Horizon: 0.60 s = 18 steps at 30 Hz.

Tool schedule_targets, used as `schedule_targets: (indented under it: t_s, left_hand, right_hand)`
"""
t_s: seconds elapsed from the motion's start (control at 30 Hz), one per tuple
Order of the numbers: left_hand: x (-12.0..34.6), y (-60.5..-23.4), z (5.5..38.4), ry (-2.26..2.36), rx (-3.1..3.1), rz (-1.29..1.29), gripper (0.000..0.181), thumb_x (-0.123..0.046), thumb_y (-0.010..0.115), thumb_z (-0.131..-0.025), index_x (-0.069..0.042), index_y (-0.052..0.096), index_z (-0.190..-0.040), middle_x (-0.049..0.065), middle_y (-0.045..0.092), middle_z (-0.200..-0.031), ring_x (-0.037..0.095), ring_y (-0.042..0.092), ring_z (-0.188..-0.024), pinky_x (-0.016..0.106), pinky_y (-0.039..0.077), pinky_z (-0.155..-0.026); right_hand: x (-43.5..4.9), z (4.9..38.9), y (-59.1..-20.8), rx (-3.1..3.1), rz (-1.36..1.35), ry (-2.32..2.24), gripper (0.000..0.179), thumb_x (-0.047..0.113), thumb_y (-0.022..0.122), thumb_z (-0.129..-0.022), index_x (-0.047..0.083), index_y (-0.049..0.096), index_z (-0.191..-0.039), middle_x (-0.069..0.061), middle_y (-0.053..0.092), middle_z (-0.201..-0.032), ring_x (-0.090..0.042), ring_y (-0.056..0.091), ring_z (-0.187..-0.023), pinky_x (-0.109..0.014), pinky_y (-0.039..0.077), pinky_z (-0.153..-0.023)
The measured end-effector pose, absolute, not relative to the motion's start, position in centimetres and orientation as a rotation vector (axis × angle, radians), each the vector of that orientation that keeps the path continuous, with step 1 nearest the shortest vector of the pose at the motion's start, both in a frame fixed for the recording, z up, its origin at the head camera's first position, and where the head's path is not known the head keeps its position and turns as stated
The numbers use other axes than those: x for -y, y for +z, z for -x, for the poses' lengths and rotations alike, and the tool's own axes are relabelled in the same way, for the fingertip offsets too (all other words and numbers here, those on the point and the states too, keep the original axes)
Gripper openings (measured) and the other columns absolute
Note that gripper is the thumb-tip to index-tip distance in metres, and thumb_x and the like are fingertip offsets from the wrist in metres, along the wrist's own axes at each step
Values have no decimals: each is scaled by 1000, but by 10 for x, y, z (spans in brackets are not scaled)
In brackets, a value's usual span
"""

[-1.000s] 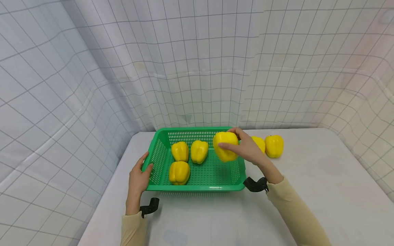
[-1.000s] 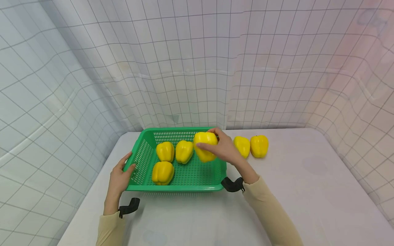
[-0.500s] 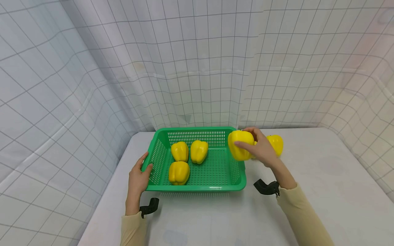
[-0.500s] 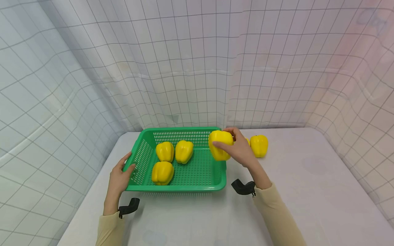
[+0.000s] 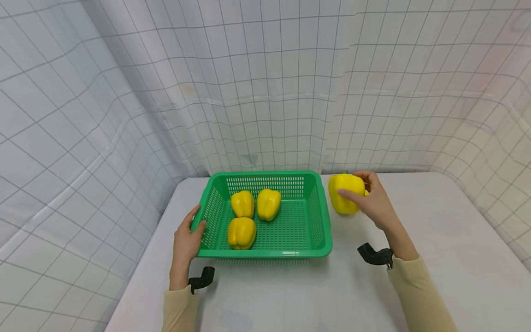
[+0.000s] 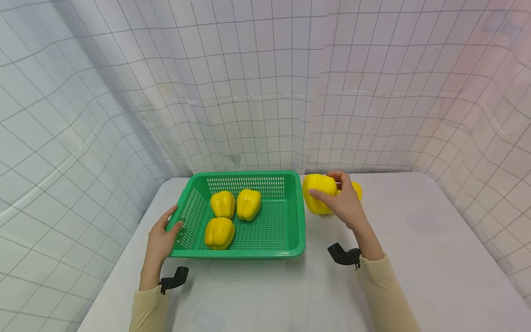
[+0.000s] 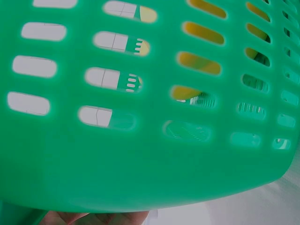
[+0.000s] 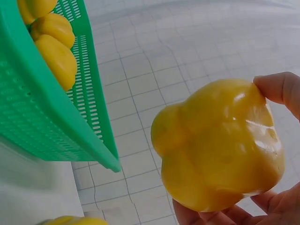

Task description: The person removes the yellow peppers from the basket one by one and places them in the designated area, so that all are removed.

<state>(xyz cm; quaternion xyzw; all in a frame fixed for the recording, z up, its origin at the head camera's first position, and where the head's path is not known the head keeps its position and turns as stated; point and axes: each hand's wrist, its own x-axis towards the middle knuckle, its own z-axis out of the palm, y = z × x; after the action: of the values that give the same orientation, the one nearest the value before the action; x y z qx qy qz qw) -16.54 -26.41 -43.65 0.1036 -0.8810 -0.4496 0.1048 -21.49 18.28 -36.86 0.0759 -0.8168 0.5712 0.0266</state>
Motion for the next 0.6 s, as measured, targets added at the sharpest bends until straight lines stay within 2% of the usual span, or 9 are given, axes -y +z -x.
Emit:
schedule_targets:
  t_s: [0.27,0.6]
  left_hand:
    - [264,-436,166,-1325,2595,-304,51,-21,51,-100,-18,36,-148,27,51,-130,30,57,-79,34,42,-60]
    - [263,-436,165,-1316,2594,-300,51,-20,51,-99,-17,36,-148,28,52,-128,31,58,-80,35,43,-62]
  right_hand:
    - [-201,213,-372,2472,-78,1710,73,36,70,-86,1,27,-133,-16,37,-123,-26,42,-103,-21,46,-73]
    - [-222,217,-384,2325,66,1663,66,31,70,-87,3,33,-133,-9,37,-127,-18,40,-104,-16,43,-76]
